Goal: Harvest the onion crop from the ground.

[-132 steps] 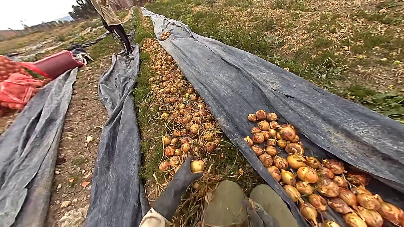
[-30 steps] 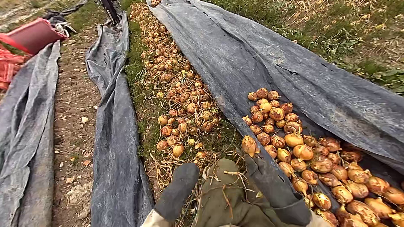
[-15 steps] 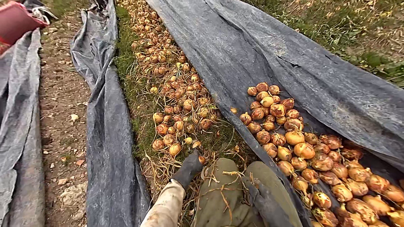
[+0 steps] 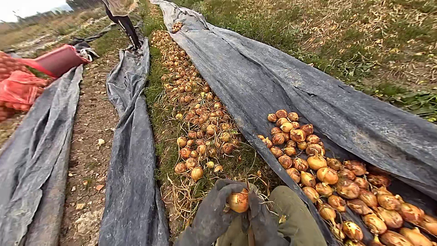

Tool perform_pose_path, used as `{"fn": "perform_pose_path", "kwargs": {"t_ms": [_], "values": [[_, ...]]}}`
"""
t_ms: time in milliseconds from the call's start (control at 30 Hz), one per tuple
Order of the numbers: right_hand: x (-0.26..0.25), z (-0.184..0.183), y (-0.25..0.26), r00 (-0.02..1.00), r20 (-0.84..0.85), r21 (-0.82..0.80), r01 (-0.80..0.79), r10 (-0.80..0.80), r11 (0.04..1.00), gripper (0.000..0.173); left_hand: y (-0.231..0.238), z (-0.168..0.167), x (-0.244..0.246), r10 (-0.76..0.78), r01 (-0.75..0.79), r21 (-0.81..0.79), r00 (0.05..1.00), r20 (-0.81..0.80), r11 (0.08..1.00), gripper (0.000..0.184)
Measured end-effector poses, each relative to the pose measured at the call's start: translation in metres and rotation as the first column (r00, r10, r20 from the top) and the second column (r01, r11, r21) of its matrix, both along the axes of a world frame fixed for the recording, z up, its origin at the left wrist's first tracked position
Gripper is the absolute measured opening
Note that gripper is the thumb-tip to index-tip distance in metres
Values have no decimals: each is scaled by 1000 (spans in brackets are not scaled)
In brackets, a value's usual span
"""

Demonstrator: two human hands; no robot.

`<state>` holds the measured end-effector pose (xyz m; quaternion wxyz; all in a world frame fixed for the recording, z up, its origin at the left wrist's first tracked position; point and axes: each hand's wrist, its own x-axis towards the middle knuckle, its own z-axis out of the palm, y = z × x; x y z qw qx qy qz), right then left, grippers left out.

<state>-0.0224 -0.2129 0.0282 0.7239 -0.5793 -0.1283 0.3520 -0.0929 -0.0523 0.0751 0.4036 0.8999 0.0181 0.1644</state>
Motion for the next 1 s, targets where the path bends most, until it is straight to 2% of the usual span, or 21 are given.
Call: {"fn": "perform_pose_path", "kwargs": {"t_ms": [100,167,200,267,300,333,367,400,433,467,500,533,567,600,667,733,833,867,900,967,1000], "values": [[1,9,-4,982,184,-106,48,-28,993,57,8,16,-8,-86,86,-7,983,-160,996,61],[7,18,-15,912,410,-224,79,21,971,49,7,30,-12,-140,68,-184,900,-413,981,70],[8,16,-17,840,541,-241,115,35,964,46,4,30,-14,-162,5,-291,840,-518,957,76],[11,-6,-16,582,813,-161,260,-21,952,47,-2,21,-17,-206,-125,-469,779,-593,874,76],[15,-12,-16,441,894,-65,304,-80,950,49,-5,17,-18,-214,-169,-509,765,-608,844,65],[18,-6,-18,373,917,14,324,-141,946,50,-6,17,-19,-205,-202,-512,750,-629,835,45],[18,12,-24,400,905,10,318,-144,948,51,-6,18,-20,-183,-218,-477,729,-660,851,23],[16,40,-34,523,847,-67,293,-101,954,48,-4,21,-19,-148,-223,-421,712,-686,879,20],[16,52,-41,622,780,-150,297,-72,943,45,-3,25,-18,-101,-218,-348,703,-704,912,27],[16,52,-46,709,705,-272,304,-26,913,44,-3,29,-15,-39,-207,-260,708,-705,943,30],[18,30,-48,736,677,-382,324,23,866,45,-5,33,-13,34,-196,-166,736,-676,966,31],[19,11,-52,776,610,-544,261,163,797,51,-8,37,-10,94,-169,-60,772,-628,984,30],[21,1,-55,818,468,-695,106,335,711,60,-12,40,-8,129,-119,54,803,-582,991,33],[22,-6,-55,821,366,-755,-13,438,656,66,-16,44,-5,135,-56,156,818,-559,986,38],[15,-13,-52,850,306,-709,-96,428,698,64,-28,47,4,108,78,262,771,-627,962,43],[6,-12,-49,920,284,-597,-52,271,801,61,-45,48,14,30,229,234,649,-760,945,42],[10,19,-46,975,73,-564,-135,212,815,51,-57,12,19,-95,400,210,621,-778,892,40],[16,26,-47,969,64,-575,-158,237,802,47,-56,5,21,-87,400,220,622,-778,890,40],[20,20,-49,954,169,-564,-112,247,818,46,-49,4,26,-21,347,247,614,-789,905,40],[38,-18,-52,822,545,-473,142,163,869,52,-22,14,43,241,160,362,501,-831,918,41],[56,-21,-54,778,615,-459,224,126,860,54,-2,14,49,363,65,429,430,-827,901,42]]}}
